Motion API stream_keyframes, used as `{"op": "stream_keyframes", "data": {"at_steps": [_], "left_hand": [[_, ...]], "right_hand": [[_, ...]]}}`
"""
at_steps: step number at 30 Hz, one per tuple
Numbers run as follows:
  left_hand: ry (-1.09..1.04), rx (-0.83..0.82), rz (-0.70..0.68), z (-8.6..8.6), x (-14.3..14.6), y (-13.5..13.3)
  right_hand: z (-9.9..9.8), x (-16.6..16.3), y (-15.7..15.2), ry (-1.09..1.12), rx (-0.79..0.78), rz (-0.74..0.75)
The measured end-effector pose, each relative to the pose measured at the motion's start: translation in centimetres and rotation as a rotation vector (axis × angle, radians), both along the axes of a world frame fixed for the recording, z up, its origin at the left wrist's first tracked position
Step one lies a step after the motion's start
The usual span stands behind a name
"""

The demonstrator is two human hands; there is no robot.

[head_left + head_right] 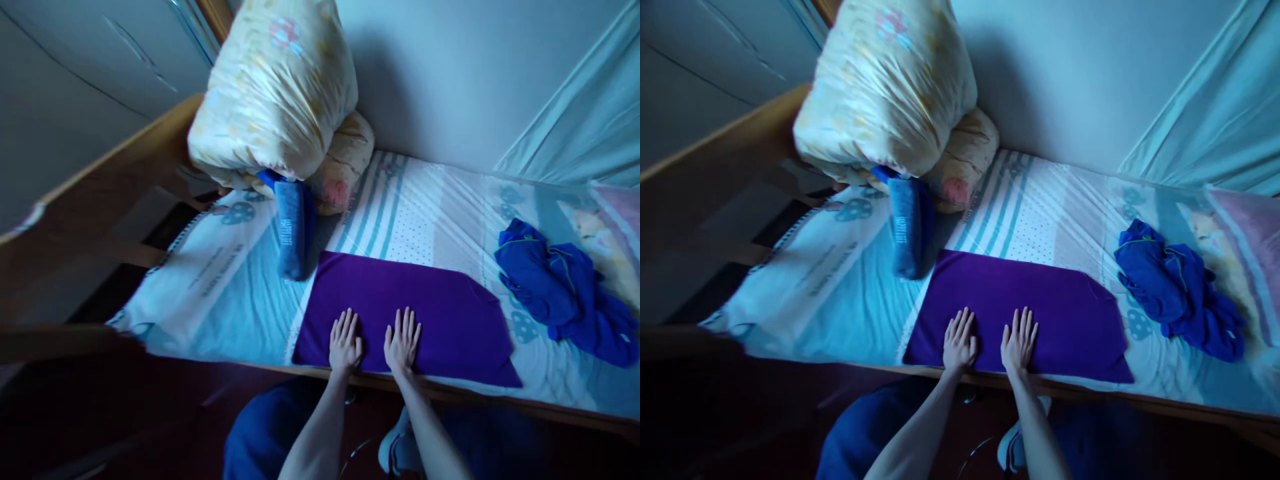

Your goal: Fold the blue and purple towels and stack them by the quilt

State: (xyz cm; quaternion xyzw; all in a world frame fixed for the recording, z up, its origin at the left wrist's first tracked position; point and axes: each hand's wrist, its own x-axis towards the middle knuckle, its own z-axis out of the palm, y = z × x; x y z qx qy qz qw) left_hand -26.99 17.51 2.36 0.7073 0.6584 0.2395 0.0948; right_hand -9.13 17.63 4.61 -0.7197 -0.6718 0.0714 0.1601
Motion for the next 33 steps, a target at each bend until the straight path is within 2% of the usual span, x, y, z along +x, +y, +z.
{"op": "stream_keyframes", "data": {"at_steps": [4, 8, 10, 12, 15, 17, 19, 21, 25, 26, 28, 31, 33], "left_hand": [[0.023, -0.024, 0.001, 0.4, 0.5, 0.2], [0.082, -0.073, 0.007, 1.4, 0.7, 0.5], [0.125, -0.095, -0.029, 1.8, -0.6, 0.4], [0.164, -0.105, -0.037, 2.1, -3.3, 0.3], [0.195, -0.12, 0.036, 2.6, -8.3, 0.7], [0.203, -0.138, 0.088, 2.8, -10.6, 1.2], [0.214, -0.135, 0.13, 3.0, -11.2, 1.9], [0.228, -0.113, 0.096, 3.2, -9.9, 2.8], [0.241, -0.111, -0.263, 3.2, -5.5, 6.2], [0.237, -0.117, -0.309, 3.1, -5.0, 7.6], [0.222, -0.123, -0.257, 2.9, -4.9, 10.7], [0.195, -0.14, -0.064, 2.8, -6.8, 15.4], [0.186, -0.158, -0.011, 2.7, -7.8, 17.4]], "right_hand": [[-0.6, -1.0, 0.6, 0.011, -0.059, -0.048], [-0.6, -0.5, 0.8, 0.012, 0.006, -0.071], [-0.6, -0.7, 0.7, 0.02, 0.035, -0.07], [-0.7, -0.9, 0.7, 0.025, 0.043, -0.074], [-0.7, -1.1, 0.7, 0.027, 0.032, -0.095], [-0.6, -1.1, 0.7, 0.029, 0.025, -0.106], [-0.6, -1.1, 0.7, 0.029, 0.024, -0.106], [-0.7, -1.1, 0.6, 0.024, 0.026, -0.104], [-1.6, -1.1, 0.4, 0.01, 0.036, -0.102], [-1.9, -1.1, 0.3, 0.007, 0.041, -0.103], [-2.4, -1.1, 0.2, 0.002, 0.051, -0.105], [-2.7, -1.0, 0.2, 0.002, 0.046, -0.105], [-2.5, -1.1, 0.3, 0.007, 0.041, -0.103]]}}
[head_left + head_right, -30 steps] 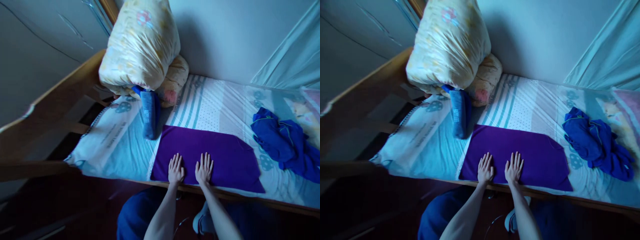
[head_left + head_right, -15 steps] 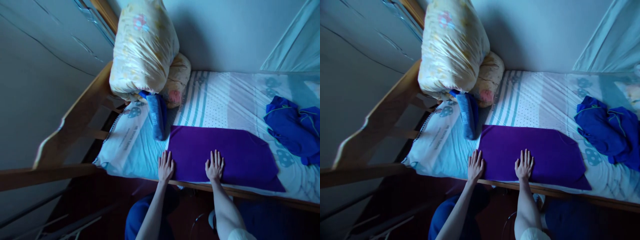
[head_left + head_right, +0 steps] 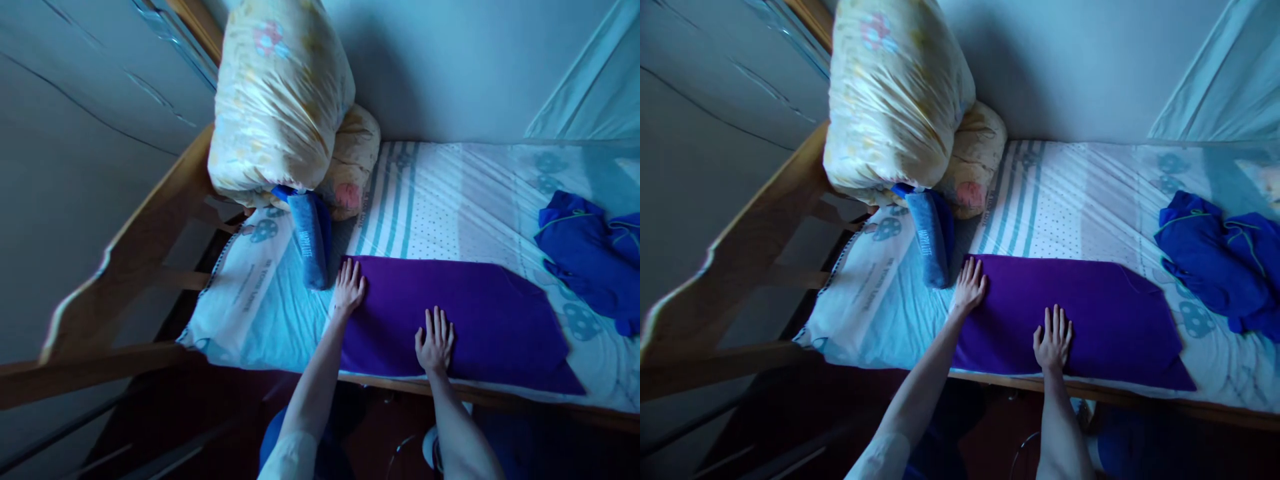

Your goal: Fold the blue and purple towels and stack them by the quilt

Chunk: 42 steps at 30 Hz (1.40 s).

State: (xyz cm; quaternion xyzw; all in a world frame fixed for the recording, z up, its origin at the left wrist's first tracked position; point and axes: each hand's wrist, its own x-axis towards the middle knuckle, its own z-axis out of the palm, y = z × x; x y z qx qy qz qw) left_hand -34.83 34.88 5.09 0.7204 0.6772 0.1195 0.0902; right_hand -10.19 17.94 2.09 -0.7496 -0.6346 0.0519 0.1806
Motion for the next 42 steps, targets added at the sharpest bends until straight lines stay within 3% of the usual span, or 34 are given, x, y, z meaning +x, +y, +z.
{"op": "stream_keyframes", "data": {"at_steps": [3, 6, 9, 14, 17, 20, 24, 26, 33, 37, 42], "left_hand": [[0.0, -0.002, 0.053, 0.0, 0.7, 0.0], [-0.031, 0.015, 0.043, 0.0, 2.6, -2.6], [-0.081, 0.048, 0.005, 0.1, 2.5, -4.0], [-0.086, -0.04, 0.067, 0.8, -1.0, 0.4], [-0.037, -0.08, 0.077, 1.7, -0.7, 1.9], [-0.036, 0.008, 0.04, 1.9, 3.0, -0.6], [-0.156, 0.024, -0.24, 0.9, 9.6, -6.8], [-0.178, 0.06, -0.248, 0.3, 11.5, -8.9], [-0.227, 0.108, -0.18, 0.0, 11.9, -8.9], [-0.238, 0.12, -0.185, -0.2, 11.9, -8.8], [-0.25, 0.121, -0.162, -0.3, 11.9, -8.9]], "right_hand": [[1.0, -0.2, 0.1, 0.01, -0.003, -0.001], [2.4, -0.4, 0.1, 0.004, -0.023, -0.005], [3.0, -0.5, 0.1, 0.002, -0.056, -0.013], [3.0, -0.3, 0.0, 0.03, -0.079, -0.023], [3.2, -0.3, -0.2, 0.04, -0.064, -0.023], [3.4, -0.4, -0.2, 0.058, -0.054, -0.02], [3.2, -0.3, -0.2, 0.075, -0.052, -0.029], [3.0, -0.3, -0.2, 0.085, -0.051, -0.029], [3.2, 0.1, -0.6, 0.15, -0.052, -0.009], [2.8, 4.2, 0.1, 0.144, 0.027, -0.137], [2.7, 15.9, 5.5, 0.04, 0.011, -0.399]]}}
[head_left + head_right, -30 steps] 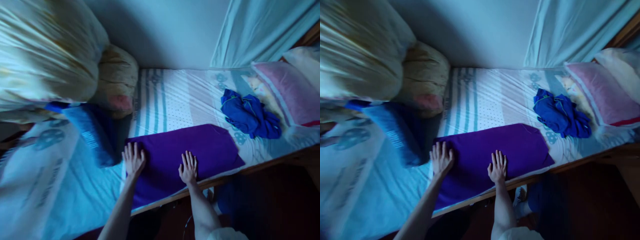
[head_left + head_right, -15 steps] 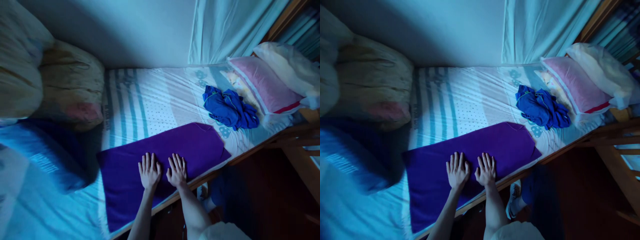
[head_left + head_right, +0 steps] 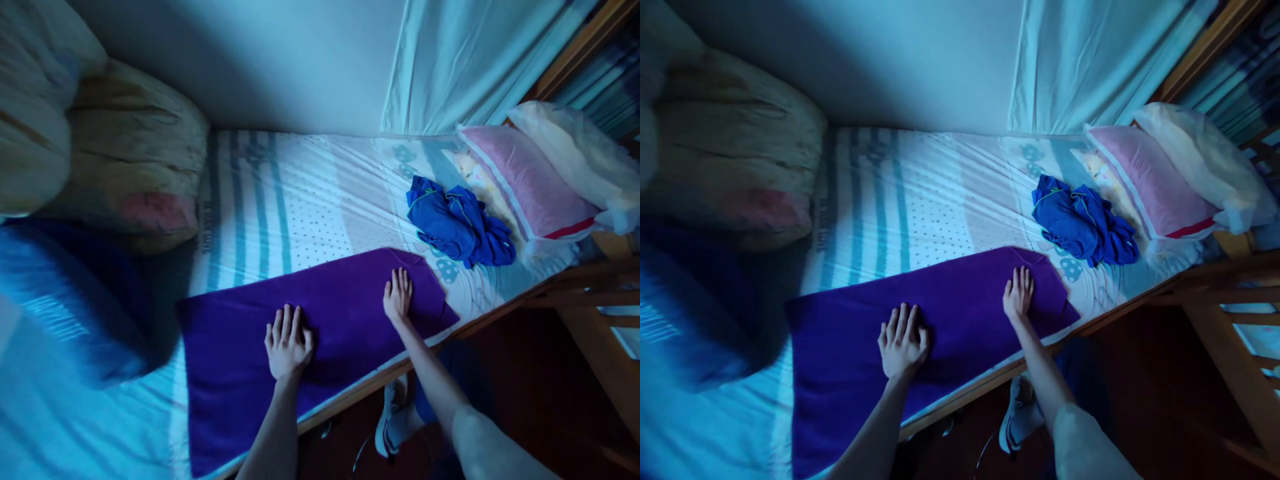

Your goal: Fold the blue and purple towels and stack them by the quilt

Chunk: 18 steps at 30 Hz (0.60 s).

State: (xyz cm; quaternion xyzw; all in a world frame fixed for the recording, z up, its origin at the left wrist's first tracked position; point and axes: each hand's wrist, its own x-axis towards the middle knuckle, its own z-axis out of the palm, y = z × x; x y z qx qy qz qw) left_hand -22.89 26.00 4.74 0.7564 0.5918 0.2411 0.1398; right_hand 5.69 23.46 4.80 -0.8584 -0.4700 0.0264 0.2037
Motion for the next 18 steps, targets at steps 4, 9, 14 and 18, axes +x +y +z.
{"op": "stream_keyframes", "data": {"at_steps": [4, 9, 14, 18], "left_hand": [[-0.008, -0.004, -0.002, 0.0, -0.1, 0.1], [-0.024, -0.015, -0.001, 0.1, 0.0, 0.1], [-0.045, -0.028, 0.0, 0.3, 0.1, 0.0], [-0.066, -0.018, -0.004, 0.3, 0.1, -0.1]], "right_hand": [[0.1, 8.4, 4.3, -0.055, -0.094, 0.022], [-0.5, 12.2, 6.0, -0.104, -0.13, 0.131], [-0.1, 12.3, 4.3, -0.135, -0.155, 0.19], [1.0, 13.5, -1.5, -0.118, -0.084, 0.233]]}}
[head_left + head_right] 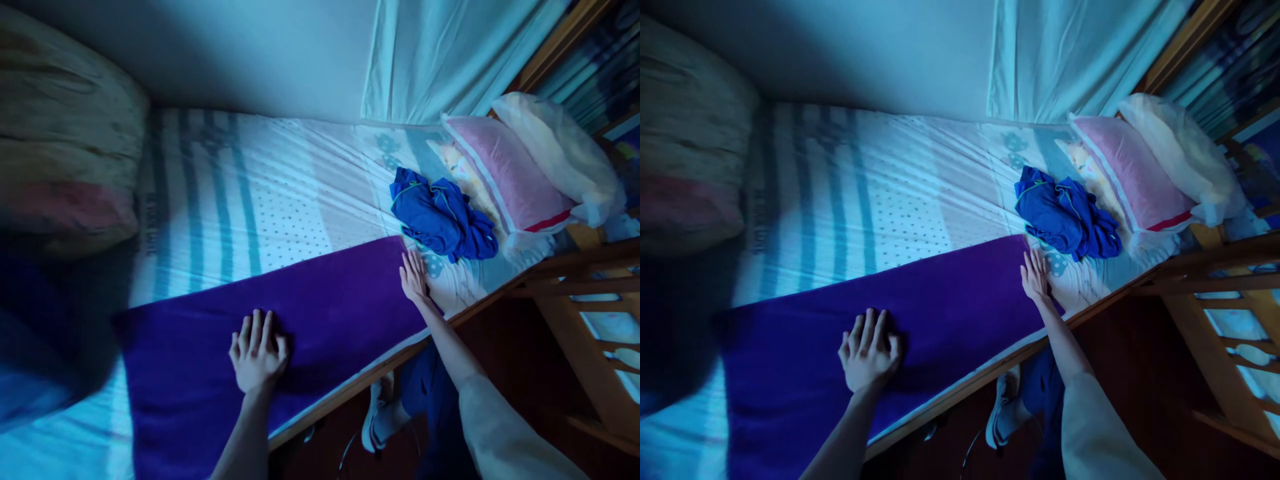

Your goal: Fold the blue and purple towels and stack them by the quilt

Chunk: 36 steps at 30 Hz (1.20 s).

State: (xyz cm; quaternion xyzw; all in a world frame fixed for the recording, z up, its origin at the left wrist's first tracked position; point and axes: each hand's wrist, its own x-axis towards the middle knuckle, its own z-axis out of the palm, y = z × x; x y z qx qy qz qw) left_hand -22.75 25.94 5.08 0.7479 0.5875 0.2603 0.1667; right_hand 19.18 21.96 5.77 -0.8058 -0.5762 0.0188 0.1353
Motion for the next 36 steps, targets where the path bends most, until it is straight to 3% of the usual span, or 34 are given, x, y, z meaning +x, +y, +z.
{"op": "stream_keyframes", "data": {"at_steps": [3, 6, 11, 22, 27, 36], "left_hand": [[-0.02, -0.007, 0.005, -0.1, 0.0, 0.0], [-0.035, -0.025, 0.017, 0.0, 0.0, 0.0], [-0.036, -0.054, 0.021, 0.4, 0.2, 0.0], [-0.013, -0.038, 0.024, 0.4, 0.2, 0.0], [-0.004, -0.035, 0.024, 0.5, 0.2, 0.0], [-0.003, -0.016, 0.027, 0.3, 0.1, 0.0]], "right_hand": [[0.6, 1.5, -5.7, 0.068, 0.048, 0.043], [1.1, 2.8, -10.5, 0.13, 0.144, -0.033], [1.7, 3.6, -14.5, 0.197, 0.168, -0.156], [2.1, 6.3, -10.8, 0.583, -0.083, -0.185], [2.6, 7.3, -11.4, 0.671, -0.08, -0.255], [3.9, 6.4, -13.4, 0.713, -0.139, -0.302]]}}
